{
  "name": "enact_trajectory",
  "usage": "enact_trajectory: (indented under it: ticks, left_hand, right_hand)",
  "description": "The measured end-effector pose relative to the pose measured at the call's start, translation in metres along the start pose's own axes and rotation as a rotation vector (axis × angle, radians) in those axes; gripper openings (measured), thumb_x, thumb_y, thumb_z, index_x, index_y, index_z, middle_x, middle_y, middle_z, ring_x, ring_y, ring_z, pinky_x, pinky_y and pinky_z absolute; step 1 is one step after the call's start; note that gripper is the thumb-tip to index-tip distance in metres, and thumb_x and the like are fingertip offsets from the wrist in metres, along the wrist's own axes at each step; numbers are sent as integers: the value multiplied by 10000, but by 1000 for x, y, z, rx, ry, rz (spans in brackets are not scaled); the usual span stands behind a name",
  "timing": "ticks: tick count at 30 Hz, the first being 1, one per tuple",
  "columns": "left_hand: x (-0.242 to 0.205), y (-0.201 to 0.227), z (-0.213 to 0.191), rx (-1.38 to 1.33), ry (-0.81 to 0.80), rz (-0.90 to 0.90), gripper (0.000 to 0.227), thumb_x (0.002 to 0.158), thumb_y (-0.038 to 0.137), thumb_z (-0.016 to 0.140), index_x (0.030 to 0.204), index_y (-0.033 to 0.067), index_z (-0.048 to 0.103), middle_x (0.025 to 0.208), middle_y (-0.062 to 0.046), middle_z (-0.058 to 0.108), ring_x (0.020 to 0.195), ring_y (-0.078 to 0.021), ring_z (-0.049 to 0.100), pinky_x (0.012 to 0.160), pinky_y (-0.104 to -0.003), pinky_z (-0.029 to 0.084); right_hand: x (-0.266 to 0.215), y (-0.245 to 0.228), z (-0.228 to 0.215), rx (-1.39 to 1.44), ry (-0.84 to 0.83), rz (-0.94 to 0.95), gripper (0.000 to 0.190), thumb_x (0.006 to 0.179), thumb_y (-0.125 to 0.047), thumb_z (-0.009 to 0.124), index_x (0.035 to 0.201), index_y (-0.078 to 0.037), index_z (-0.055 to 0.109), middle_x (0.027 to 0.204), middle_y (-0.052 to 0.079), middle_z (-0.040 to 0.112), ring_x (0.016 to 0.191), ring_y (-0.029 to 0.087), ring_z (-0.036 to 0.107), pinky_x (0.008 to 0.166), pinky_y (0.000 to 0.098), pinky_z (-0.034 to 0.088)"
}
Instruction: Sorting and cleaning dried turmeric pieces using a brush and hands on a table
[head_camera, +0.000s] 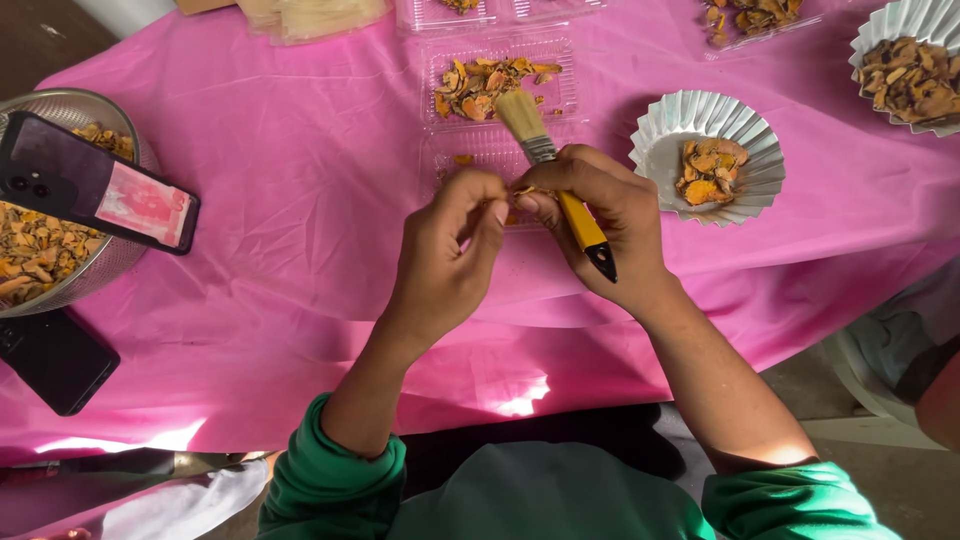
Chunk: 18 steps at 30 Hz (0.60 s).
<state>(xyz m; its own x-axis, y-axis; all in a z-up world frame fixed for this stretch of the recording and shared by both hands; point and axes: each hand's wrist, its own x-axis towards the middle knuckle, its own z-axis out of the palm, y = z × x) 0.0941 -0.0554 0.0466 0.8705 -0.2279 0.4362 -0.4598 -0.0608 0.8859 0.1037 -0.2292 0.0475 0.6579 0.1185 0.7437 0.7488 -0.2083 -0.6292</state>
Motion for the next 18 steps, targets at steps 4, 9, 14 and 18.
enact_trajectory:
  ticks: [4,9,14,18]
  left_hand:
    - [1,-6,0,162,-27,94,116,1031,-50,511,1073,-25,616,870,-168,651,821,-249,689,760,-377,598]
    - [0,-3,1,180,-47,108,113,1015,-75,525,1069,-23,609,897,-176,675,883,-281,737,810,-397,624]
    - [-3,-11,3,127,-46,66,100,984,-98,547,1041,-28,588,888,-190,685,960,-298,766,824,-410,629]
    - [-4,-6,1,86,81,-80,89,1012,-25,555,951,38,571,669,-24,459,608,-72,442,537,-287,423]
  right_hand:
    - [3,-5,-3,18,-61,45,17,976,-19,732,989,-12,740,767,123,570,651,252,559,669,386,510]
    - [5,-10,-5,31,-105,69,20,974,-13,718,969,-3,735,738,129,572,623,246,558,655,356,507]
    - [4,-14,-6,27,-156,112,33,970,-20,707,977,-5,736,708,131,572,589,234,558,637,351,501]
    - [-4,-37,-14,-35,17,133,145,1062,-60,591,1124,71,586,984,209,611,675,249,674,644,329,553]
